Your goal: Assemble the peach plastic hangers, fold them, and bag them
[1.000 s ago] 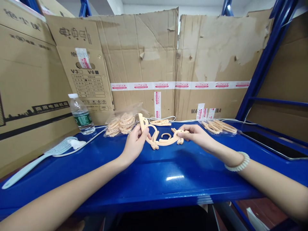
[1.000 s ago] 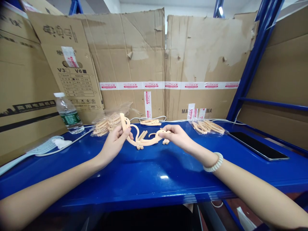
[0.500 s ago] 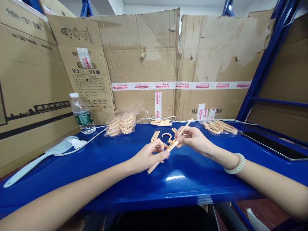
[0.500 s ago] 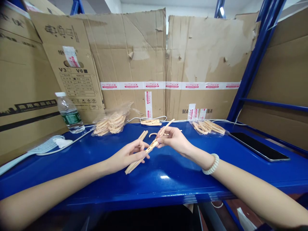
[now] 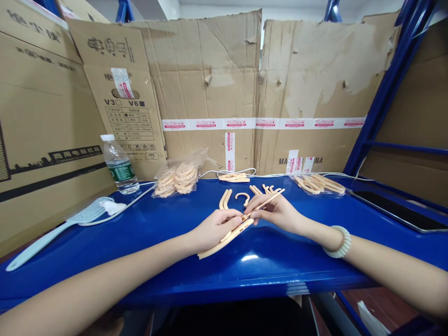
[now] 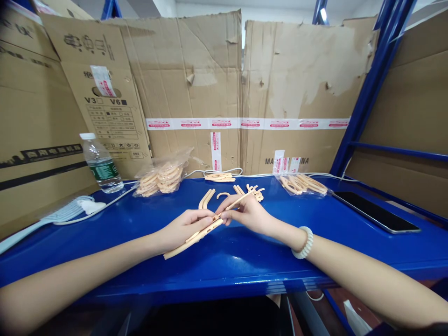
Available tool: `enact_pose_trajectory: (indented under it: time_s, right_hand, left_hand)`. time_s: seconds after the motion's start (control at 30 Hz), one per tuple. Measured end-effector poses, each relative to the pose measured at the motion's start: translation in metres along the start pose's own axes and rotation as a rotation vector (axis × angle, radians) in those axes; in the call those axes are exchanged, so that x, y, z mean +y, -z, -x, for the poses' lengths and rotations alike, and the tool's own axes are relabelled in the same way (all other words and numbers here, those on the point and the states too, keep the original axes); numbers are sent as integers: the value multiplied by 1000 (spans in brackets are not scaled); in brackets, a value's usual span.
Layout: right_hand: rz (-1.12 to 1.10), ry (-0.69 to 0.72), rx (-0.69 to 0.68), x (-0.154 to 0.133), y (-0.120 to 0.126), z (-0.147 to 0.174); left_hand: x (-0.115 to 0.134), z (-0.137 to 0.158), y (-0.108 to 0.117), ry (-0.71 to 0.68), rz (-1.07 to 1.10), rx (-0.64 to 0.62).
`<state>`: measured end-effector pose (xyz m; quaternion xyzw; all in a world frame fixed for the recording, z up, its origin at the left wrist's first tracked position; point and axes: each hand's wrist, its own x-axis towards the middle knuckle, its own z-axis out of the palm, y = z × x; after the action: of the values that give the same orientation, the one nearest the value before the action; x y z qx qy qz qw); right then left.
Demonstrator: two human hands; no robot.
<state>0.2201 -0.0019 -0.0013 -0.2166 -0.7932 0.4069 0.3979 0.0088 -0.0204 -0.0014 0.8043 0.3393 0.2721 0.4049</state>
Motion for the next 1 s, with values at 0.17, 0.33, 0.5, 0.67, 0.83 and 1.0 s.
enact_pose_trajectory:
  time_s: [0.17,0.33,0.5,0.67,0.83,1.0]
  right_hand:
    - [338,227,30,-8,-1,1]
    - [541,445,-3,-11,-1,4]
    - [649,519,-87,-6,1,7]
    - [776,633,-164,-14,1,8]
    - [649,521,18,-33,21,1]
    - [722,-20,246,-25,81,-7]
  left_hand:
    - [2,1,1,-41,-112,-21]
    - [3,3,1,-57,-226,-24]
    - [5,6,-1,-84,-293,-29]
    - [3,4,-3,-80,-245,-36]
    - [-6,-4,-4,68,232,-56]
    - [-5,-8,-3,153,645,19]
